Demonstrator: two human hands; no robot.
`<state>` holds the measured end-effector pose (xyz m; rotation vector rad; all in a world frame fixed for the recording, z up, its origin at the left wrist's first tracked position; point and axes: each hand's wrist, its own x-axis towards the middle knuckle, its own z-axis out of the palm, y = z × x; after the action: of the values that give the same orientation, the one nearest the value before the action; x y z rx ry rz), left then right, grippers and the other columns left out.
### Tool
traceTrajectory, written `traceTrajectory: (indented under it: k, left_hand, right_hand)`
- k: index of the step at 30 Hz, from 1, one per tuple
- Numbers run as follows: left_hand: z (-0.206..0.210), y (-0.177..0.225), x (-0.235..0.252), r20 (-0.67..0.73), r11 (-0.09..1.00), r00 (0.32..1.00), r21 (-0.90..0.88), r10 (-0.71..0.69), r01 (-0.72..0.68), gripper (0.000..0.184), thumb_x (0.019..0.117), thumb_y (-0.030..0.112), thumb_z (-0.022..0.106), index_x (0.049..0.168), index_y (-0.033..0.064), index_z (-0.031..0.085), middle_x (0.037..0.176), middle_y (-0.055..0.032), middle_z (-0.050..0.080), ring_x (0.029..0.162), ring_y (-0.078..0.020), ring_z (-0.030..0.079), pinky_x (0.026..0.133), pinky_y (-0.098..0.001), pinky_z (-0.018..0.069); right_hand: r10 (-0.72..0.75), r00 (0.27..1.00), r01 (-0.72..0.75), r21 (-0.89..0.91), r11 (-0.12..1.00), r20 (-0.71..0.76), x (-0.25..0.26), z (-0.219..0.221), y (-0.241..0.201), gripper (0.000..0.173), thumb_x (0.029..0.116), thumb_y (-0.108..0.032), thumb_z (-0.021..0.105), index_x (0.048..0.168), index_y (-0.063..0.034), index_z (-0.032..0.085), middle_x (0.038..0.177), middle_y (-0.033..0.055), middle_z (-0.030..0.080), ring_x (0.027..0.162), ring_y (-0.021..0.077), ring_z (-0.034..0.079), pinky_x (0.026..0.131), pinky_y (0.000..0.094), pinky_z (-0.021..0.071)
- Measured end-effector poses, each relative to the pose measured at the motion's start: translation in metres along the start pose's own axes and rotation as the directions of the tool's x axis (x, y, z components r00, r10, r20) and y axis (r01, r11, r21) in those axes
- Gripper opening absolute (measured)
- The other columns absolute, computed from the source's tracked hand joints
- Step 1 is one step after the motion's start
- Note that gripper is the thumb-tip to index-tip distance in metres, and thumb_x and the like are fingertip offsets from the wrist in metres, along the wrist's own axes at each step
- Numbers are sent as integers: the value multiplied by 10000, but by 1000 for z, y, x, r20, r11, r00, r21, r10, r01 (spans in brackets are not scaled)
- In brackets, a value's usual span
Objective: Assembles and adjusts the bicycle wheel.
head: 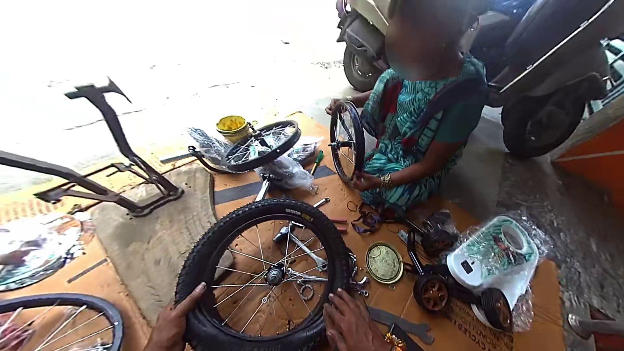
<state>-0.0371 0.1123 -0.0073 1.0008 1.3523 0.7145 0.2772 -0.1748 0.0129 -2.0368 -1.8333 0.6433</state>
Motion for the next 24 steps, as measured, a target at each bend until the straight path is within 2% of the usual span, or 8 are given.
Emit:
traceTrajectory:
  k: [7,9,13,15,17,19,21,24]
  left_hand:
    - [1,-4,5,47,999,999,-32,15,-14,567,933,393,689,1337,19,554,1016,-121,729,861,-206,734,789,-415,628]
    - [14,8,3,68,1000,998,-21,-17,19,527,986,351,641,1388,29,527,1078,-138,717,913,-216,723,817,-424,618]
    - [18,11,-12,-97,989,995,143,-28,42,547,1006,448,626,1382,55,570,1159,-186,710,1030,-299,705,903,-533,580]
    - [22,21,-21,-218,943,968,330,124,-46,634,1014,540,561,1454,85,512,1318,-182,641,1199,-310,635,1017,-558,517]
    - [27,30,-37,-302,821,875,547,378,-165,629,1039,491,524,1479,44,470,1408,-185,585,1296,-311,578,1079,-525,485]
    - [31,23,-50,-266,651,793,731,548,-205,689,1020,495,530,1539,65,385,1540,-167,468,1431,-331,438,1162,-586,360]
    - [29,-4,-44,-173,487,825,862,539,-137,906,957,617,574,1613,78,257,1667,-170,281,1543,-377,247,1204,-668,207]
    - [24,-27,-30,-179,510,909,859,377,-42,975,960,664,535,1647,88,151,1701,-190,175,1564,-403,177,1207,-690,162]
  right_hand:
    - [37,989,-39,13,999,141,16,-19,0,415,1004,-351,554,1369,-176,646,1515,119,531,1484,353,379,1142,591,375]
    - [59,987,-59,-7,998,147,19,-30,1,422,1009,-356,544,1372,-164,641,1514,116,533,1482,353,383,1147,596,365]
    - [34,990,-33,-3,999,136,15,-26,-2,441,1009,-398,550,1376,-171,642,1512,103,539,1465,336,417,1164,601,351]
    - [-34,999,36,-35,999,41,17,-10,6,444,986,-438,543,1330,-190,673,1479,74,576,1434,333,463,1118,616,400]
    - [-50,999,50,-51,997,-1,16,-1,7,446,972,-447,539,1307,-193,690,1463,65,591,1421,330,480,1100,635,400]
    - [-39,999,39,-76,996,7,17,3,3,436,970,-450,537,1301,-210,688,1466,59,587,1421,327,478,1098,660,370]
    - [-35,999,36,-107,994,11,20,4,-1,422,959,-450,553,1295,-234,689,1467,35,589,1418,326,478,1083,682,352]
    - [-52,998,56,-151,987,30,26,-5,-7,410,955,-450,568,1302,-263,679,1468,14,585,1406,317,483,1060,688,342]
